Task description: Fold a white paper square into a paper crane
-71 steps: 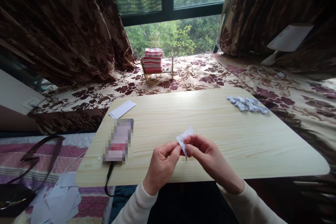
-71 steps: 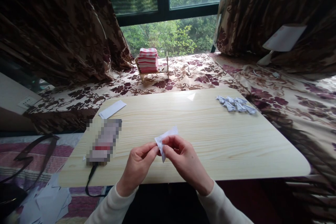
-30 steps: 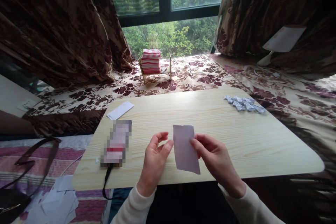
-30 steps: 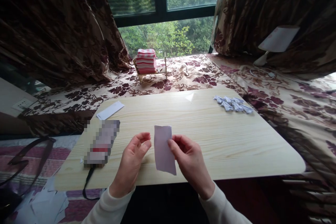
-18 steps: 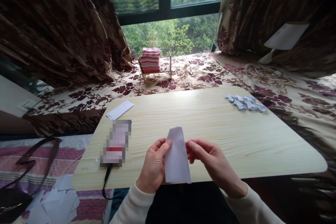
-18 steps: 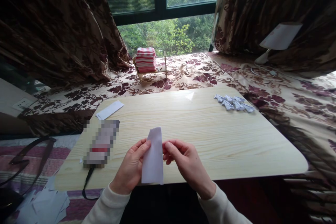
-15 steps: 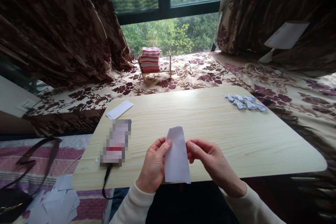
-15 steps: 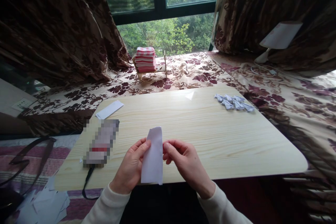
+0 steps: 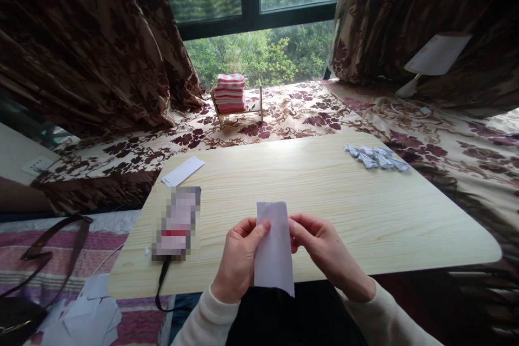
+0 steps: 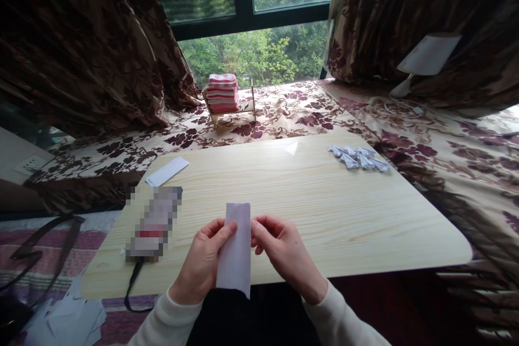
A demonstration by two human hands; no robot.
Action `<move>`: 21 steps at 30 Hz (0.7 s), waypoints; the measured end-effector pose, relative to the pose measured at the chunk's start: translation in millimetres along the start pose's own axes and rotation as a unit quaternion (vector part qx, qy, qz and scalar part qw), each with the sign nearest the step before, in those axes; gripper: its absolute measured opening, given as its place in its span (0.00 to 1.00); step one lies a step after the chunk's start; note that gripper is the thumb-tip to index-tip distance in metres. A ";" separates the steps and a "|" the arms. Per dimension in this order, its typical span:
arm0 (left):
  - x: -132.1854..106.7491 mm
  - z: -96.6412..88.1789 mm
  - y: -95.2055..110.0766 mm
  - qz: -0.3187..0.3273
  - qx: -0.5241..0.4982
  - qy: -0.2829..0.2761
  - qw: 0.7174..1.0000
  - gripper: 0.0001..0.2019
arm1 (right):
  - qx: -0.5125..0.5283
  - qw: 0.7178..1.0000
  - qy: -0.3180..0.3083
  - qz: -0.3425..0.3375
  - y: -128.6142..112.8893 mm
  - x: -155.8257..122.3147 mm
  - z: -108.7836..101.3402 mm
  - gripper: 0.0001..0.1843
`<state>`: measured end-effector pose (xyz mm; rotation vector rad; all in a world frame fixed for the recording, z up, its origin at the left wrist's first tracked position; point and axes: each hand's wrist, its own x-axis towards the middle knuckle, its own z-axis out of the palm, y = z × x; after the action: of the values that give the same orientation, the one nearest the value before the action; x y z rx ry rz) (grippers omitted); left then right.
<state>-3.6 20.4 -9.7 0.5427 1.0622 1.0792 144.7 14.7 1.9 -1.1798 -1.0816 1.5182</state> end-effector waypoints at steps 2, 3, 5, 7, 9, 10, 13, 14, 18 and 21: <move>0.0 0.4 -1.6 0.013 0.013 -0.009 1.000 0.14 | -0.010 1.000 -0.006 -0.005 0.7 1.6 1.7 0.19; 0.1 0.4 -2.3 0.019 0.017 -0.012 1.000 0.14 | -0.012 1.000 -0.010 -0.007 0.9 2.4 2.4 0.19; 0.6 -0.1 -3.4 0.025 0.024 -0.013 0.999 0.13 | -0.013 1.000 -0.012 -0.015 0.2 4.0 2.2 0.21; 0.7 -0.9 -3.5 0.028 0.041 -0.010 0.999 0.13 | -0.015 0.999 0.000 -0.028 -1.8 5.6 -0.2 0.22; 0.1 -1.5 -2.8 0.035 0.066 -0.007 0.997 0.13 | -0.023 0.999 0.021 -0.039 -4.7 7.0 -4.3 0.23; -0.4 -1.6 -2.3 0.038 0.075 -0.005 0.996 0.14 | -0.026 0.998 0.028 -0.043 -6.1 7.7 -6.4 0.23; -1.6 -1.8 -1.2 0.035 0.090 -0.004 0.995 0.14 | -0.032 0.998 0.036 -0.044 -9.5 9.4 -11.3 0.22; -1.7 -2.0 -1.1 0.033 0.092 -0.005 0.995 0.14 | -0.033 0.998 0.036 -0.043 -10.0 9.8 -12.2 0.22; -1.6 -3.4 -1.2 0.028 0.091 -0.005 0.995 0.14 | -0.038 0.998 0.037 -0.043 -8.9 10.8 -14.2 0.22; -1.8 -3.5 -0.9 0.012 0.073 -0.012 0.997 0.15 | 0.003 0.999 0.017 -0.032 -4.6 11.2 -15.2 0.22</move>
<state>-6.5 18.1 -11.1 0.6842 1.1220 1.0184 158.6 28.2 1.7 -1.1525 -1.0810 1.4471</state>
